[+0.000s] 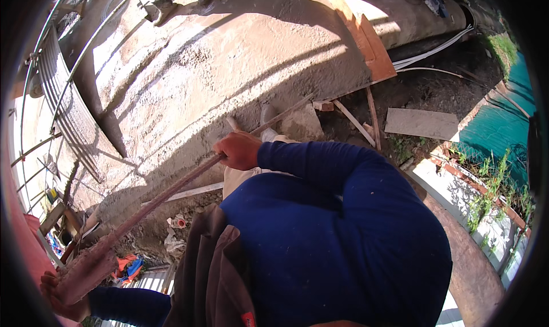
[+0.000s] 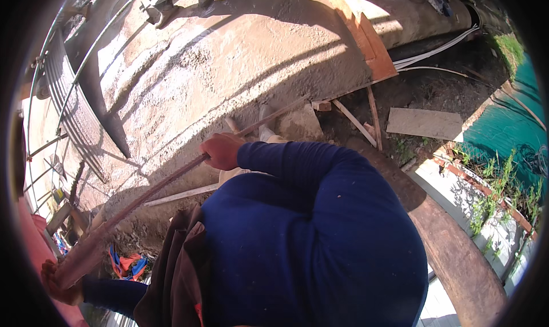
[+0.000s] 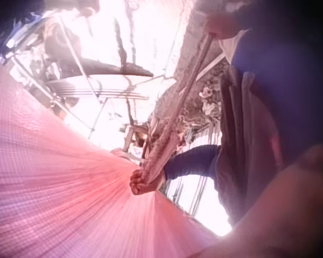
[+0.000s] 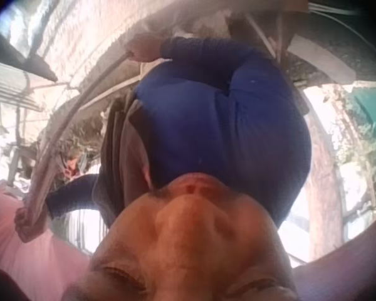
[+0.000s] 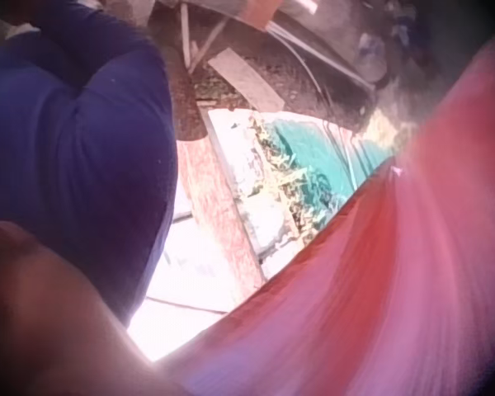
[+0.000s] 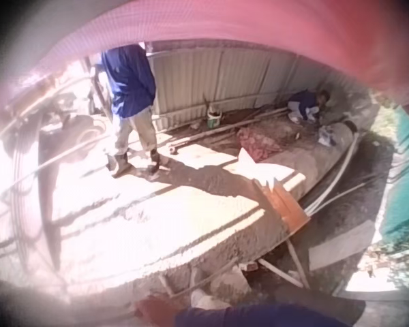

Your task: The person uses a long straight edge to level and smooth a freshly poured concrete slab. They repeatedly drag the tool across the surface to distribute the wet concrete evenly.

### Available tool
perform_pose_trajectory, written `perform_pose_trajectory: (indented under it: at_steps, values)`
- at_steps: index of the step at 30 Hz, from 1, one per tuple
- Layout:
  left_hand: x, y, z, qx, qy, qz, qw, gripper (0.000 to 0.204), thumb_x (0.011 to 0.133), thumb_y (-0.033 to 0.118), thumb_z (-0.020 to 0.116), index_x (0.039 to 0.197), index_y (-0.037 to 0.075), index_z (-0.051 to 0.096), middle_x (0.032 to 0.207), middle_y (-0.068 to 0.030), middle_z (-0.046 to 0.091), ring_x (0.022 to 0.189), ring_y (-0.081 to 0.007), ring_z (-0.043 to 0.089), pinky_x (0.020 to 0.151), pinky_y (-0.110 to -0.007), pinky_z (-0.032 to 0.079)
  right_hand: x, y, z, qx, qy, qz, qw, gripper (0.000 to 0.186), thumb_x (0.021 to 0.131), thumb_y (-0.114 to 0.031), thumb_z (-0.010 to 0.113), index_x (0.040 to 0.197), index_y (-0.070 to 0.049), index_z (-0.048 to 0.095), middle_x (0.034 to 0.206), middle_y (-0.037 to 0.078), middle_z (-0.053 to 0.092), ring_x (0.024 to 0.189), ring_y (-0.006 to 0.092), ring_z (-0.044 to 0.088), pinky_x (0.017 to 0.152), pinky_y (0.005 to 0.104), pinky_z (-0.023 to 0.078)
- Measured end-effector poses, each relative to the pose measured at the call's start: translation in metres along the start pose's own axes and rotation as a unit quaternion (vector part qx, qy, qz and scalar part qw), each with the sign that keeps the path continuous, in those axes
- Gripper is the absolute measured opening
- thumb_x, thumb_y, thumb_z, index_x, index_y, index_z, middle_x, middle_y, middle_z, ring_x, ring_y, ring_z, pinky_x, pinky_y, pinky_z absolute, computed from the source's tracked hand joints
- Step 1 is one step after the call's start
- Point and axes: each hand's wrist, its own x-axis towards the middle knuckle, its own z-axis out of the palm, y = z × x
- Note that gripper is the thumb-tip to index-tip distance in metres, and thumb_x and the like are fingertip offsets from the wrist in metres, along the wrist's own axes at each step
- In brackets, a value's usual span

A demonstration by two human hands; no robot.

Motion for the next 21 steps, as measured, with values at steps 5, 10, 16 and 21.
perform_pose_trajectory:
  at_steps: [5,10,16,21]
  values:
    - [-0.116,0.032,0.181,-0.088,-0.123,-0.032,0.988,0.025,0.087,0.012,0.05,0.107,0.005,0.063,0.082,-0.0072,0.046,0.08,-0.0224,0.047,0.077,-0.037,0.036,-0.019,0.143,0.004,-0.019,0.007,0.102,0.995,0.012,0.083,-0.02,0.066,0.082,-0.009,0.061,0.08,0.018,0.067,0.087,0.0435,0.066,0.08,0.0551,0.048]
    - [-0.098,0.047,0.146,-0.075,-0.188,-0.005,0.979,0.024,0.091,0.013,0.047,0.108,0.006,0.062,0.078,-0.0044,0.042,0.076,-0.0191,0.043,0.076,-0.036,0.037,-0.027,0.125,0.007,-0.038,-0.002,0.125,0.991,0.004,0.081,-0.012,0.062,0.078,-0.01,0.062,0.08,0.019,0.066,0.091,0.0441,0.065,0.082,0.0559,0.048]
    - [-0.049,0.057,0.135,-0.172,-0.225,-0.018,0.959,0.034,0.1,0.033,0.048,0.121,0.011,0.062,0.088,-0.0056,0.043,0.085,-0.0214,0.044,0.087,-0.042,0.038,-0.049,0.134,-0.007,-0.044,0.054,0.093,0.993,0.011,0.079,-0.017,0.069,0.077,-0.009,0.061,0.076,0.018,0.064,0.086,0.0444,0.065,0.077,0.0543,0.048]
    - [-0.064,0.074,0.183,-0.156,-0.327,0.0,0.932,0.052,0.101,0.055,0.052,0.123,0.01,0.062,0.1,-0.0108,0.05,0.098,-0.0273,0.048,0.088,-0.045,0.04,-0.038,0.139,-0.027,0.021,0.102,0.106,0.989,0.018,0.077,-0.017,0.074,0.076,-0.006,0.061,0.075,0.018,0.064,0.079,0.0427,0.065,0.067,0.0507,0.049]
